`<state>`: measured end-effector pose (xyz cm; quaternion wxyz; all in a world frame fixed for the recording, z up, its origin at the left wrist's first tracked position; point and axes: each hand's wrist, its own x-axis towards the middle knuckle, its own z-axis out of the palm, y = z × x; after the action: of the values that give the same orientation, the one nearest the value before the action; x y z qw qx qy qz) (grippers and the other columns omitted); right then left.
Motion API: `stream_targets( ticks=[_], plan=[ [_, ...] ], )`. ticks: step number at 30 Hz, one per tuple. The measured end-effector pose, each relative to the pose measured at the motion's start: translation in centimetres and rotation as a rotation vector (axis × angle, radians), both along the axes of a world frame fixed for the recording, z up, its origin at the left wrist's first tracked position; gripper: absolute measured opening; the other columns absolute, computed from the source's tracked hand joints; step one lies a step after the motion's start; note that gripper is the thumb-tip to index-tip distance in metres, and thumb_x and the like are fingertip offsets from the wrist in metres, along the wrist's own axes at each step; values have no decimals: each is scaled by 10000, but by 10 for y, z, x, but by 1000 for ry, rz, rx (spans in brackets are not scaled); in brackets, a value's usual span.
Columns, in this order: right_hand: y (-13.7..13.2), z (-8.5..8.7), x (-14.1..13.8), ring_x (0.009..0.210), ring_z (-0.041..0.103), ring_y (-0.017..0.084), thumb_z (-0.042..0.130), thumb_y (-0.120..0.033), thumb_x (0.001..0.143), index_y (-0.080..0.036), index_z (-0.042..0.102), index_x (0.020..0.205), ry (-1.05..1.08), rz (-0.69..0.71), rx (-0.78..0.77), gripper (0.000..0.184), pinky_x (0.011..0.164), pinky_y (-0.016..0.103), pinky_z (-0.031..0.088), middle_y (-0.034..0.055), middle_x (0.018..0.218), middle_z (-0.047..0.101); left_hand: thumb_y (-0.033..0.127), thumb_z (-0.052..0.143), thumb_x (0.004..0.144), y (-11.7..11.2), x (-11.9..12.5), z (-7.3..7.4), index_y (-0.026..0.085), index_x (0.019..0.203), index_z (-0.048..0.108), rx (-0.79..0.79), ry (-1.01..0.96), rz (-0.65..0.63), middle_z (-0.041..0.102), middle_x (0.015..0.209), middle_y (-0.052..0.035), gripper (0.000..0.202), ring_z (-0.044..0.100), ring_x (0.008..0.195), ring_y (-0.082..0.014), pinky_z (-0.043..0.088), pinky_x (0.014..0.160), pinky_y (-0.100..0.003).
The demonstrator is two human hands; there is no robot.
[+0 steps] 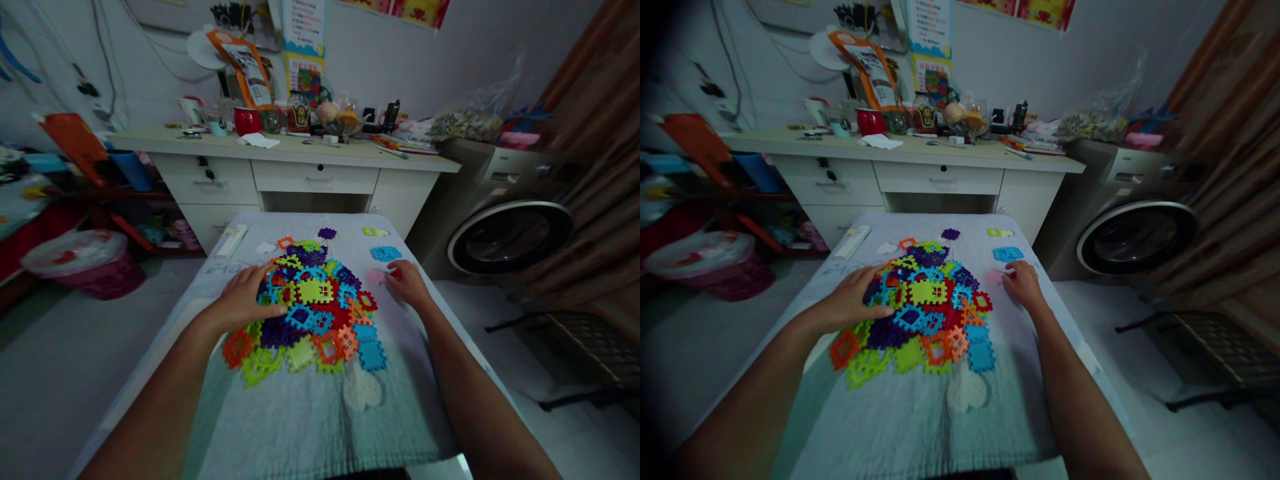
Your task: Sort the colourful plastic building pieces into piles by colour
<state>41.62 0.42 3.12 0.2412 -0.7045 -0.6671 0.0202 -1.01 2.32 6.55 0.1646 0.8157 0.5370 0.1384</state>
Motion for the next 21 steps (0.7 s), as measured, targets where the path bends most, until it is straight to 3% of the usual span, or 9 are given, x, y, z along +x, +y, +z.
stream_targets(
  ticks=[4,9,14,18,21],
  plan=[
    [1,1,-41,966,629,205,577,-273,853,-168,657,1072,170,179,-85,256,867,325,466,98,1077,685,689,763,453,-31,-12,-27,285,1545,147,-18,40,29,190,1602,-145,1317,160,1464,-424,259,1140,-538],
    [5,-5,-73,975,631,213,615,-230,821,-159,651,1108,183,205,-116,298,907,340,456,109,1086,690,659,789,403,-55,-15,-52,294,1548,107,-77,98,58,76,1630,-146,1382,69,1464,-477,199,1152,-599],
    [12,-17,-70,884,626,190,666,-176,723,-173,668,1027,304,165,-110,304,828,315,469,60,955,693,627,804,466,-60,-6,-53,252,1544,75,16,19,26,62,1616,-187,1355,112,1470,-434,210,1165,-570],
    [16,-21,-60,652,567,136,673,-247,675,-180,646,895,652,148,-182,231,620,254,442,-16,722,632,589,778,577,-58,2,-52,255,1528,154,115,-58,16,102,1604,-167,1185,167,1465,-398,251,1162,-548],
    [18,-13,-54,547,495,103,688,-308,632,-181,606,803,889,152,-218,228,529,227,383,-43,628,583,606,793,552,-53,3,-52,285,1513,219,126,-105,0,117,1602,-143,1165,156,1465,-410,240,1164,-567]
  ],
)
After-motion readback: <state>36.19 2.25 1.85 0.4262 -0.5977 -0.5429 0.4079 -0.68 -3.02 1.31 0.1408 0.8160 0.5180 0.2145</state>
